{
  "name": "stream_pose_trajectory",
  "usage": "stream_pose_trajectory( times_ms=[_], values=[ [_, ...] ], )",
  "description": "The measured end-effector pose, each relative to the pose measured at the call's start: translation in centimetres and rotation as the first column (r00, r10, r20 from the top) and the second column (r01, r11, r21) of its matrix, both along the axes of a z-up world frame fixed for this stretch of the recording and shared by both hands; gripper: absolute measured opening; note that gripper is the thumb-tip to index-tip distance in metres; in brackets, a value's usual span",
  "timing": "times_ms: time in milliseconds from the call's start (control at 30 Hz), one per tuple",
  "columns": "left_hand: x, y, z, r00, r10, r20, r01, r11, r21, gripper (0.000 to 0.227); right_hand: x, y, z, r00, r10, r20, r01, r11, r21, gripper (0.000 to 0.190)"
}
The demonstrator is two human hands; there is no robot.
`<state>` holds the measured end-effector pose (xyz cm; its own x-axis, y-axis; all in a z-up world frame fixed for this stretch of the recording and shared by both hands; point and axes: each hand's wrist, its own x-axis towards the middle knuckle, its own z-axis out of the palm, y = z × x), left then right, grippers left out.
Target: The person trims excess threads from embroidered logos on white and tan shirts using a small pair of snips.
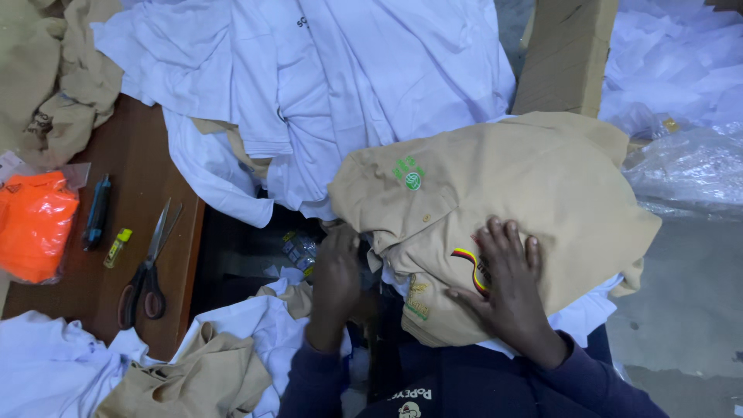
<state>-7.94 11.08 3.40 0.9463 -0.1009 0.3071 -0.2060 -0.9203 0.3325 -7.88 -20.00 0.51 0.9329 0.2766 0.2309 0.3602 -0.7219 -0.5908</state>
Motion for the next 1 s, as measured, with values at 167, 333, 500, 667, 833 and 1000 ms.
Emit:
stream_pose_trajectory(
  times_ms=[167, 333, 500, 667, 833, 1000],
  values=[
    [-3.0, -8.8, 4.5, 0.910, -0.095, -0.403, -0.182, 0.783, -0.595, 0.039, -0.4, -2.0, 0.7, 0.996, -0.005, 0.088, -0.011, 0.983, 0.183, 0.061],
    [-2.6, -11.6, 2.8, 0.917, -0.213, -0.337, -0.061, 0.761, -0.645, 0.064, -1.2, -3.0, 0.4, 0.987, 0.050, 0.150, -0.066, 0.992, 0.106, 0.059],
    [-1.9, -12.4, 2.4, 0.934, -0.337, -0.117, 0.285, 0.902, -0.323, 0.057, -0.4, -2.0, 2.7, 0.948, 0.082, 0.306, -0.133, 0.980, 0.147, 0.015],
    [-2.6, -12.0, 2.1, 0.947, -0.319, -0.040, 0.297, 0.914, -0.277, 0.049, -0.7, -2.5, -0.2, 0.990, 0.069, 0.127, -0.095, 0.974, 0.208, 0.009],
    [-3.2, -12.5, 0.6, 0.941, -0.331, -0.066, 0.314, 0.930, -0.193, 0.049, -0.7, -2.6, 0.5, 0.998, 0.062, 0.016, -0.064, 0.953, 0.296, 0.019],
    [-2.9, -12.8, 1.0, 0.939, -0.337, -0.071, 0.332, 0.940, -0.081, 0.038, -0.5, -2.6, 0.9, 0.997, 0.078, -0.003, -0.072, 0.932, 0.355, 0.023]
  ],
)
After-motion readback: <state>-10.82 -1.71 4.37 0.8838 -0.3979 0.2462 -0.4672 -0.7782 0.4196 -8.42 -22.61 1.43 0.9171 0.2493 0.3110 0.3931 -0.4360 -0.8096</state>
